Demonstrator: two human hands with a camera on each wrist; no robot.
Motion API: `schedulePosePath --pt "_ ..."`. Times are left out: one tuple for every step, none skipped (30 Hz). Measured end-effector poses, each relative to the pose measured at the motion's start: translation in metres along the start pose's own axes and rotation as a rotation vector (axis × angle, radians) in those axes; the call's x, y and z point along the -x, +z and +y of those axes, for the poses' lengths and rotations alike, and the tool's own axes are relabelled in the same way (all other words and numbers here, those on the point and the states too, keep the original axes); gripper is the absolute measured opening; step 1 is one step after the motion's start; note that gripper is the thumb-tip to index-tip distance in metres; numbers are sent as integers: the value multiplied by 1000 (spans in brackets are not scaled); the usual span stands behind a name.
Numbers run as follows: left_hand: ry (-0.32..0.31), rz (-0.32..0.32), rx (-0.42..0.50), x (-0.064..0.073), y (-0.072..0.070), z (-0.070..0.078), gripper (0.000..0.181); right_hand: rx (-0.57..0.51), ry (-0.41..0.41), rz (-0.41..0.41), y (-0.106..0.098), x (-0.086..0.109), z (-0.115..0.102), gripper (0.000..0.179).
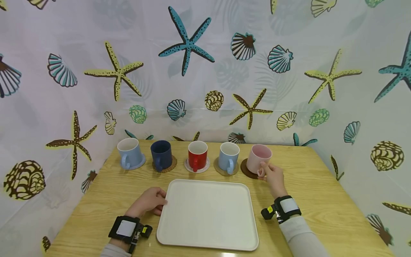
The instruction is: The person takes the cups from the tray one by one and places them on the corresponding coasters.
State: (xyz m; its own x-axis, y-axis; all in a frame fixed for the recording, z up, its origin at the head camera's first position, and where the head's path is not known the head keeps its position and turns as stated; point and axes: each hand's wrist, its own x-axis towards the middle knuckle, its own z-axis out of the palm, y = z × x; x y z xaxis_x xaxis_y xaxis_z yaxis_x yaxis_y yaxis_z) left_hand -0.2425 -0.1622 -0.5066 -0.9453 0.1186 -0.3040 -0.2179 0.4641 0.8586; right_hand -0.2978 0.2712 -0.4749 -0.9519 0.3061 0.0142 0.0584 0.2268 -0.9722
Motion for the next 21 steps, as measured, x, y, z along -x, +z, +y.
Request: schedulePosePath --pt "3 -1 0 0 0 0 24 -6 4 3 1 -1 2 64" --pt "6 -2 -3 0 -1 0 24 -8 8 3 1 -3 3 64" --pt "8 -5 -3 -1 -1 0 24 -5 12 4 2 -3 5 63" --pt "9 -7 -4 -1 -1 -1 24 -8 17 6 3 -3 6 63" --pt "9 -9 -4 -1 -1 -1 24 -9 22 7 3 -3 7 61" --pt "10 -13 -5 -2 -1 -2 24 -11 27 8 4 -4 8 60" --pt "8 -15 -5 -2 0 -2 24 -11 31 7 4 -4 10 58" --pt "5 -18 -5 -2 0 -2 24 -8 36 8 4 -3 11 56" --pt "4 -22 -4 -2 1 -3 24 -4 40 8 4 -3 12 55" --pt "3 -26 -4 -2 1 -3 24 -1 41 8 4 -2 13 54" --pt "4 -31 -3 -2 1 -3 25 5 42 7 4 -2 14 54" --pt "5 -36 -2 -2 2 -3 25 15 36 0 4 -2 14 54" --pt "3 -35 -2 -2 2 -3 25 21 30 -8 3 -2 15 55" --pt "4 -37 -1 -2 2 -3 25 23 23 -19 3 -2 14 55" --pt "6 -36 -1 -3 1 -3 25 28 14 -33 2 -2 14 55" --pt "7 -34 1 -3 1 -3 25 38 6 -51 1 -1 13 56" --pt "8 -31 2 -4 1 -2 25 59 -4 -71 0 -1 11 56" --pt "10 -27 -1 -4 0 -1 25 84 -13 -91 -1 0 9 57" --pt "12 -24 -4 -5 -1 0 24 114 -14 -109 -2 1 6 57" --pt "15 -24 -10 -5 -2 1 24 158 -20 -125 -3 2 3 58" --pt "18 -22 -22 -5 -3 3 23 213 -27 -140 -5 3 -2 58"
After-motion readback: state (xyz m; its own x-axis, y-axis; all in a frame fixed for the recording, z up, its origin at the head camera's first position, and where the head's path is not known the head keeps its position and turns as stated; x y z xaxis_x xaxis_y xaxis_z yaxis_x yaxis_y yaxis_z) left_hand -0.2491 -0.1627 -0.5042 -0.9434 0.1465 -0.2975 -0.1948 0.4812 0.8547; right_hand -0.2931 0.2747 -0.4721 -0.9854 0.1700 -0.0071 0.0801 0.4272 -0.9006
